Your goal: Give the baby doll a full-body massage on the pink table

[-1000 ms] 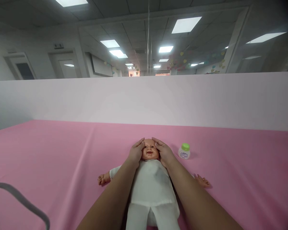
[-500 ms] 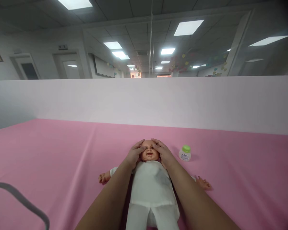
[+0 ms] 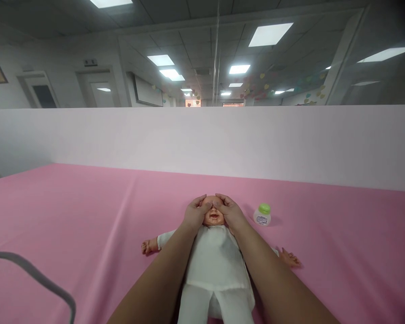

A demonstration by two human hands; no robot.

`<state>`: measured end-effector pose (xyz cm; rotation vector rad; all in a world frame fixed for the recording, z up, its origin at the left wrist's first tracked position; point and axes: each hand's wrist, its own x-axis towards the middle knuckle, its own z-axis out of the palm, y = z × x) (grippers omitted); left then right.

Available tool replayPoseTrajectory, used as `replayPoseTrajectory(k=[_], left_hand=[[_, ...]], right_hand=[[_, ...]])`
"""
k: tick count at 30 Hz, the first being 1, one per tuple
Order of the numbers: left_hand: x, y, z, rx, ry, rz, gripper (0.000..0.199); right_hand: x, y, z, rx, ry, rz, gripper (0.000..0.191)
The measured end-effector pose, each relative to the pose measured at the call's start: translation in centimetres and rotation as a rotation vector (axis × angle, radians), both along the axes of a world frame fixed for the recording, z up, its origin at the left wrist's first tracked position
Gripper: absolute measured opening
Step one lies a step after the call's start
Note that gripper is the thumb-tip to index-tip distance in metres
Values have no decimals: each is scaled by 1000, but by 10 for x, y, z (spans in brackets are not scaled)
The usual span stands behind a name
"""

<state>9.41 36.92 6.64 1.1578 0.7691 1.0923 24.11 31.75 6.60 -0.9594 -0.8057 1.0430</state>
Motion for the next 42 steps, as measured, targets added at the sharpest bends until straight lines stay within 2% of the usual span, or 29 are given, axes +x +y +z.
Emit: replayPoseTrajectory(k=[6,11,16,21,28,33,37,42], left_hand=[[-8,-2,1,-44,-35,-48,56],[-21,-1,0,-149,-39,-190,60],[-23,-4,3,-178,-86,-231,64],[-19,-11,10,-92,-45,-199,69],[-7,-9,9,-22,42,-69,70],[-1,-7,4,20,75,-1,64],[0,-5,1,57,62,0,59],[-5,-3,4,-3,44,-56,54]], right_hand=[[11,-7,2,-27,59,59,49],[20,-16,3,-9,102,158,54],[19,-15,2,-5,108,172,58],[12,-14,4,-5,4,139,62],[11,-13,6,13,-80,116,66],[7,-5,1,9,-123,-20,59],[4,-3,0,-1,-111,-61,52],[9,-7,2,-14,-67,-31,48]])
